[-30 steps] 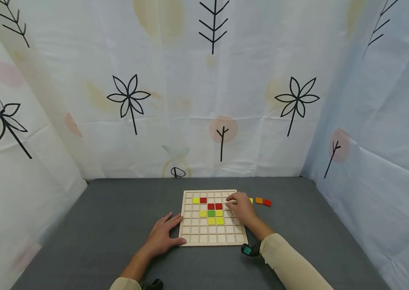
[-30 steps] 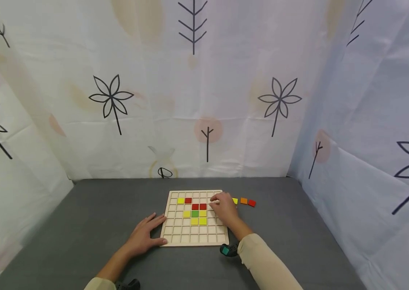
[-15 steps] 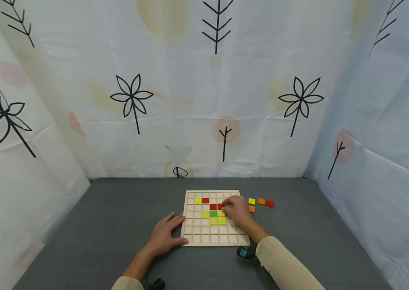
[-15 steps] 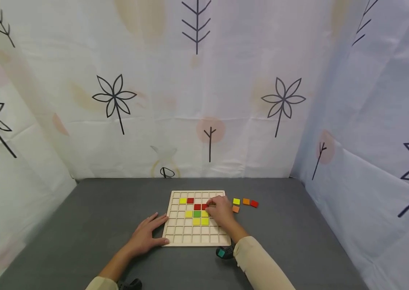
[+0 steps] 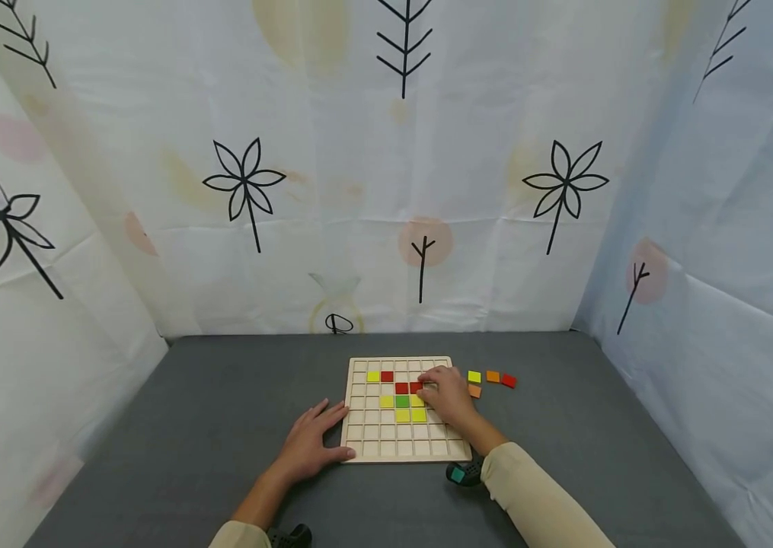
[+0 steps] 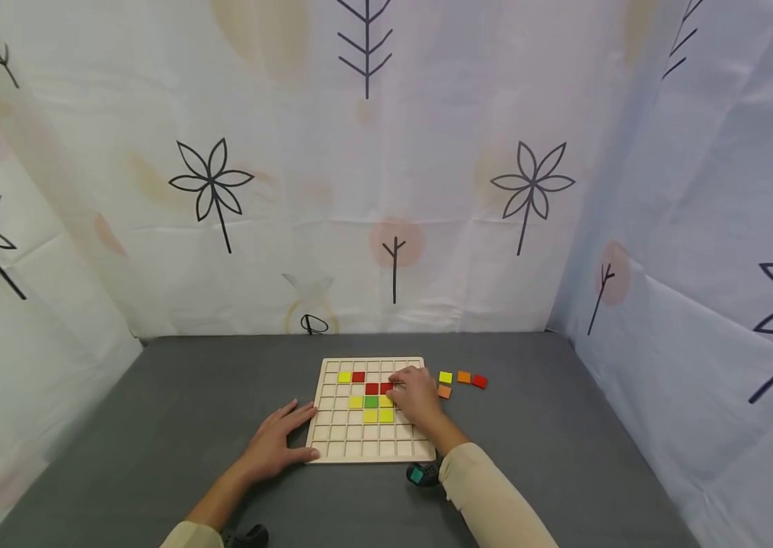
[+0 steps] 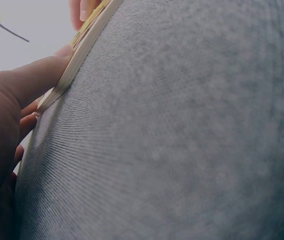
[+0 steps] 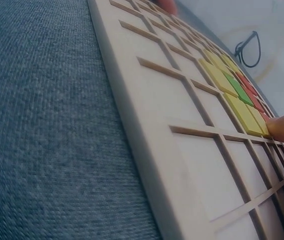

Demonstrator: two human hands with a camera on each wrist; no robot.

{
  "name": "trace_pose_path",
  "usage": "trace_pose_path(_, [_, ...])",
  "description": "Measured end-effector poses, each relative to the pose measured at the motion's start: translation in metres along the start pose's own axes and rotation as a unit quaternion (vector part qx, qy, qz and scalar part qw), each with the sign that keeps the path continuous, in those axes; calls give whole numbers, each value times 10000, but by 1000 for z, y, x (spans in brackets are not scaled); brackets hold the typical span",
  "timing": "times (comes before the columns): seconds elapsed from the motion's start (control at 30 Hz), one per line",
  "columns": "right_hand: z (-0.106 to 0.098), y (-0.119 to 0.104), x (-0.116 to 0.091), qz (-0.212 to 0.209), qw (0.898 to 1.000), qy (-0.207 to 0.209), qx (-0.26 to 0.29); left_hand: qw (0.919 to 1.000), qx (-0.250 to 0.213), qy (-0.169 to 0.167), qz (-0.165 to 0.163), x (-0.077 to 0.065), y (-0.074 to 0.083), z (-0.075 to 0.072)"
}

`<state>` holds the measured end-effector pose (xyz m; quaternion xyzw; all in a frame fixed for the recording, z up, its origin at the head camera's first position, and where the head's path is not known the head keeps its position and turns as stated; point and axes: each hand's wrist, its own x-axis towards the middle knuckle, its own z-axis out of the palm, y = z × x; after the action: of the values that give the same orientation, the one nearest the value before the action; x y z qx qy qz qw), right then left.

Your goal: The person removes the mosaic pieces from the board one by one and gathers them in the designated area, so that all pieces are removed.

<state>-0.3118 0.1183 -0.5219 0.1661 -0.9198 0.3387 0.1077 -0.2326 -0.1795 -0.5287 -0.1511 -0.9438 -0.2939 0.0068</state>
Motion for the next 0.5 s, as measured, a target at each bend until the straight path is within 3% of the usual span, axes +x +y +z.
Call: trace_pose_path(0.5, [0, 1, 1, 8, 10000, -54, -81, 10000, 23, -54, -70, 0, 2, -1])
